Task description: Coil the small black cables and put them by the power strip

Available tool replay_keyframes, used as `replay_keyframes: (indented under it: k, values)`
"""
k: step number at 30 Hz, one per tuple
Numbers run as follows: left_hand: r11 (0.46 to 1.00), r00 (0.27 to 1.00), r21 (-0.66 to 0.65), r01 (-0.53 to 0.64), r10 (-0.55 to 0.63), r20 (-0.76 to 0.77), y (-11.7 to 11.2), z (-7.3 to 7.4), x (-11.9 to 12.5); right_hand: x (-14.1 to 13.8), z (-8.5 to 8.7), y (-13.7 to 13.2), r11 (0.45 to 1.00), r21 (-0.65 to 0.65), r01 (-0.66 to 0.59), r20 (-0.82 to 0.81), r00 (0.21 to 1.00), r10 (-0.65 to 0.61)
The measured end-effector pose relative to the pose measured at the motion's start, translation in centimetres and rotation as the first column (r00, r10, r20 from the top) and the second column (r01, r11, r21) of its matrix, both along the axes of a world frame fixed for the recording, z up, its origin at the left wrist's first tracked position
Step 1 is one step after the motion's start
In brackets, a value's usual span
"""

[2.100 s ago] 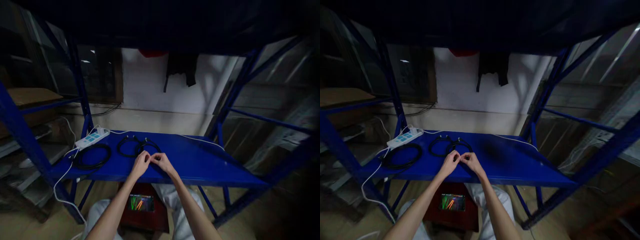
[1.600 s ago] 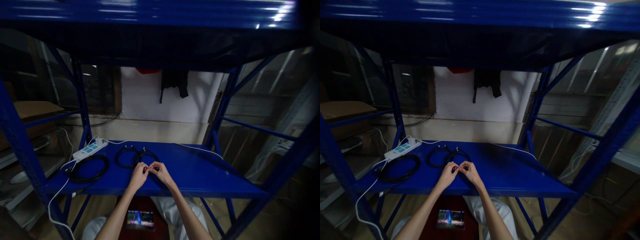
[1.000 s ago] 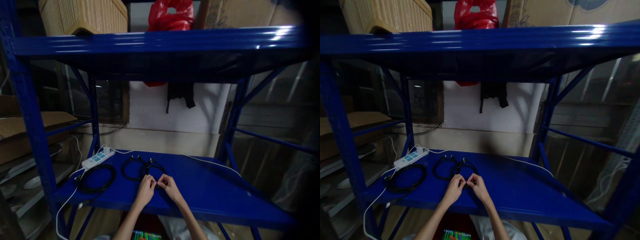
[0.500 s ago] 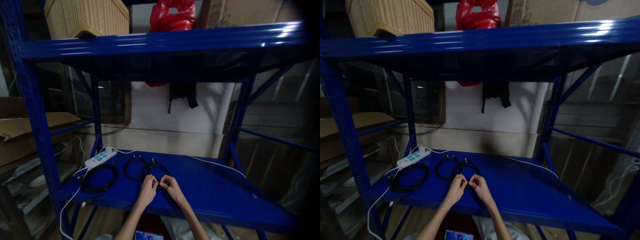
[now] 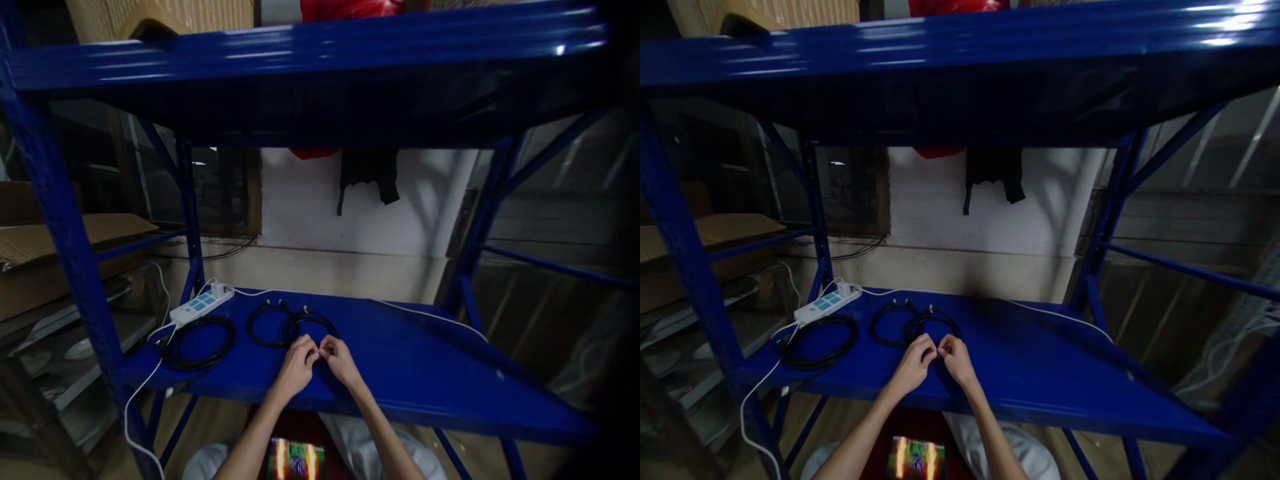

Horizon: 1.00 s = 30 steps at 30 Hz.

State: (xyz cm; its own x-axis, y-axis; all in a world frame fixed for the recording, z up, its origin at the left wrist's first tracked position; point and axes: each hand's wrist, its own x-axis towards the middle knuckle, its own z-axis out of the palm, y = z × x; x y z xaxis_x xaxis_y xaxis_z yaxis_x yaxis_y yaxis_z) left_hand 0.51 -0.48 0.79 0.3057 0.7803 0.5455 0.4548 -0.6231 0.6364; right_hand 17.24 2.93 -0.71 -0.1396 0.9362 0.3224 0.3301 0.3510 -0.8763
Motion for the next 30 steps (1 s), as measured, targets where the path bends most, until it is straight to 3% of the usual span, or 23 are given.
replay_keyframes:
  k: [7,12,17,23,30]
  values:
    - [0.997,0.999,-0.067,-0.042,0.042,0.001,-0.3,0.5,-0.3,-0.5,0.5,-0.8,0.996,0.03,-0.09,-0.077,0.993,0.092]
    - [0.995,0.998,-0.08,-0.052,0.054,0.018,0.0,0.2,-0.6,-0.5,0.6,-0.9,0.997,0.01,-0.077,-0.068,0.995,0.077]
    - [0.995,0.997,-0.081,-0.065,0.068,0.038,0.2,0.0,-0.9,-0.5,0.3,-0.9,0.995,0.059,-0.085,0.026,0.996,0.084]
    - [0.99,0.991,-0.069,-0.122,0.126,0.047,0.4,-0.2,-1.1,-0.6,1.1,-1.7,0.985,0.132,-0.112,0.178,0.98,0.088]
    - [0.985,0.986,-0.074,-0.158,0.161,0.044,0.4,-0.1,-1.2,-0.8,1.4,-2.4,0.982,0.123,-0.146,0.171,0.977,0.124]
